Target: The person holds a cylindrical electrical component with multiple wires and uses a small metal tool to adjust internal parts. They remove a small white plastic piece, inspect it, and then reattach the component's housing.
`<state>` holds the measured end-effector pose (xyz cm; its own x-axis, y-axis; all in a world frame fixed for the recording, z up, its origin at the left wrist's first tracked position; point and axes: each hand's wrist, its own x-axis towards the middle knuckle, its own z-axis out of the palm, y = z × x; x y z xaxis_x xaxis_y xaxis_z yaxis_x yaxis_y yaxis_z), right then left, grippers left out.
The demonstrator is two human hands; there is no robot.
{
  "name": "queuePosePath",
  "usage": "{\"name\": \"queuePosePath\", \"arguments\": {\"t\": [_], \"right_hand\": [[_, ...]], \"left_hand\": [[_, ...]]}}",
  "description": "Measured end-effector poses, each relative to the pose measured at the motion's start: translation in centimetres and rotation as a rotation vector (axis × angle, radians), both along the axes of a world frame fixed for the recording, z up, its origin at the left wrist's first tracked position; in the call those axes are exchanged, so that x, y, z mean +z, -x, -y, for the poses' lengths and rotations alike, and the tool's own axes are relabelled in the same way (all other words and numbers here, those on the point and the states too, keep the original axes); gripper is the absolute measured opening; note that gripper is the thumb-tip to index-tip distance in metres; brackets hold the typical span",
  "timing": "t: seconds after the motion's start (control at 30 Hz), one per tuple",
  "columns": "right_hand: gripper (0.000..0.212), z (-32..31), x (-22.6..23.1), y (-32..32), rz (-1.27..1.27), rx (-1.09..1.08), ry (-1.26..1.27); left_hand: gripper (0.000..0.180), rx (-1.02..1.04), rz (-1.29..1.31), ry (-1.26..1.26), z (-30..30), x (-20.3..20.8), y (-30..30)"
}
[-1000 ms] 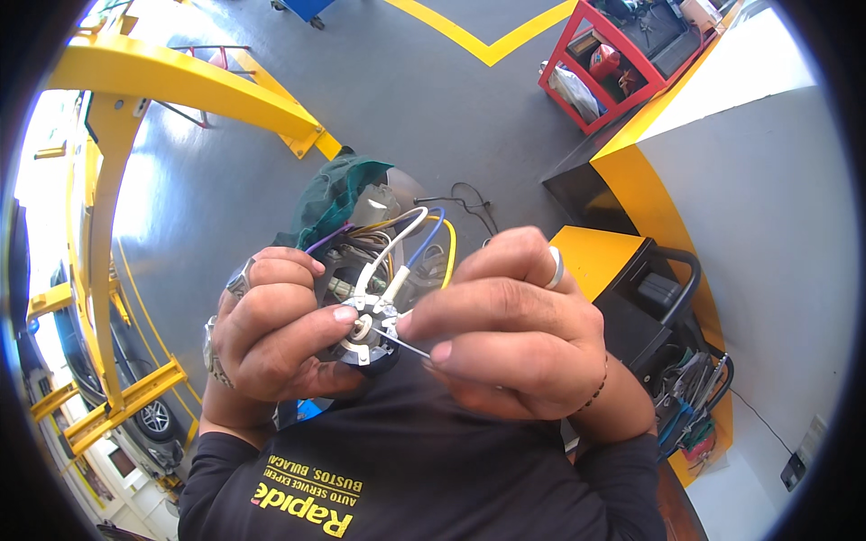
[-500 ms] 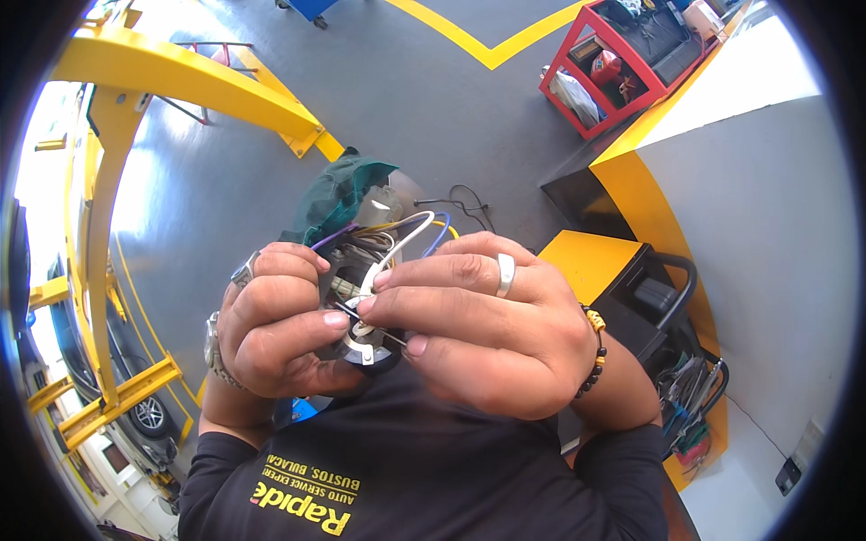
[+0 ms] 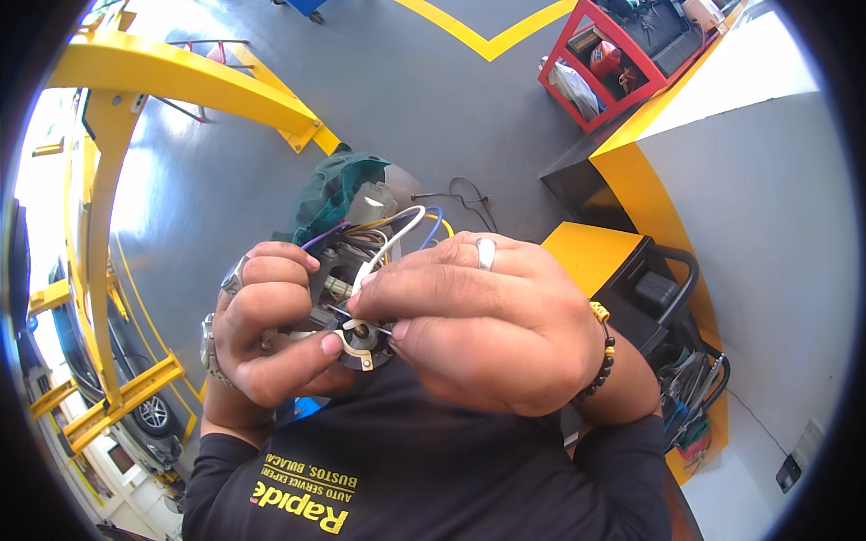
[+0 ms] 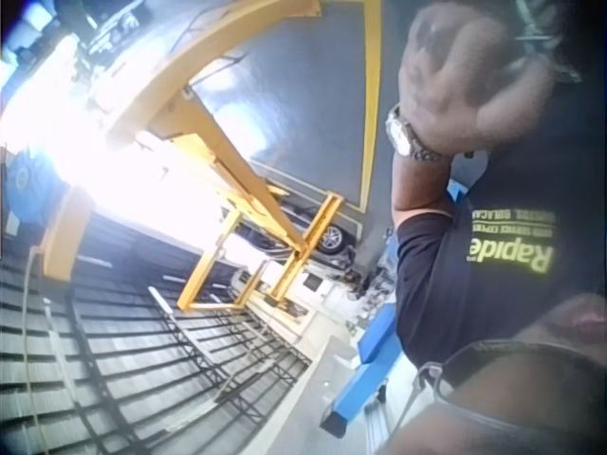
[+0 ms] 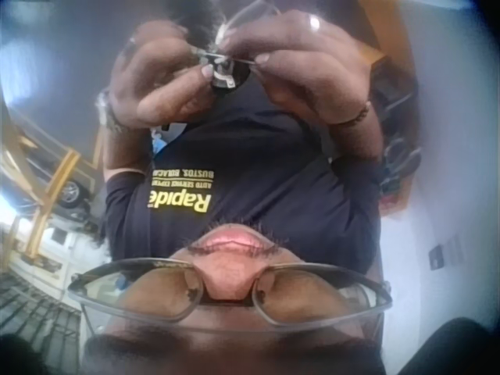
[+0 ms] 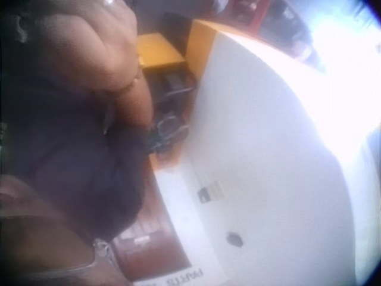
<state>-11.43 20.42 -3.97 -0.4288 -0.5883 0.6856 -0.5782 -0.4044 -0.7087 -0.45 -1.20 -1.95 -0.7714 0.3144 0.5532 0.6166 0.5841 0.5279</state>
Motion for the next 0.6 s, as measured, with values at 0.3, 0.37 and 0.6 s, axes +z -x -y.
{"name": "queuePosePath", "arguments": {"t": [0.3,0.37,0.6], "right_hand": [[0.035,-1.7,1.2,-0.2,0.16,-0.014,-0.047],[0.036,-2.2,1.0,-0.6,0.227,0.022,-0.054],[0.033,-3.3,0.5,-1.6,0.343,0.041,-0.052]], "left_hand": [[0.042,0.003,-0.007,0.025,0.3,0.0,0.0],[0.043,0.003,-0.013,0.034,0.3,0.0,-0.1],[0.044,-0.009,-0.019,0.053,0.1,0.1,0.0]]}}
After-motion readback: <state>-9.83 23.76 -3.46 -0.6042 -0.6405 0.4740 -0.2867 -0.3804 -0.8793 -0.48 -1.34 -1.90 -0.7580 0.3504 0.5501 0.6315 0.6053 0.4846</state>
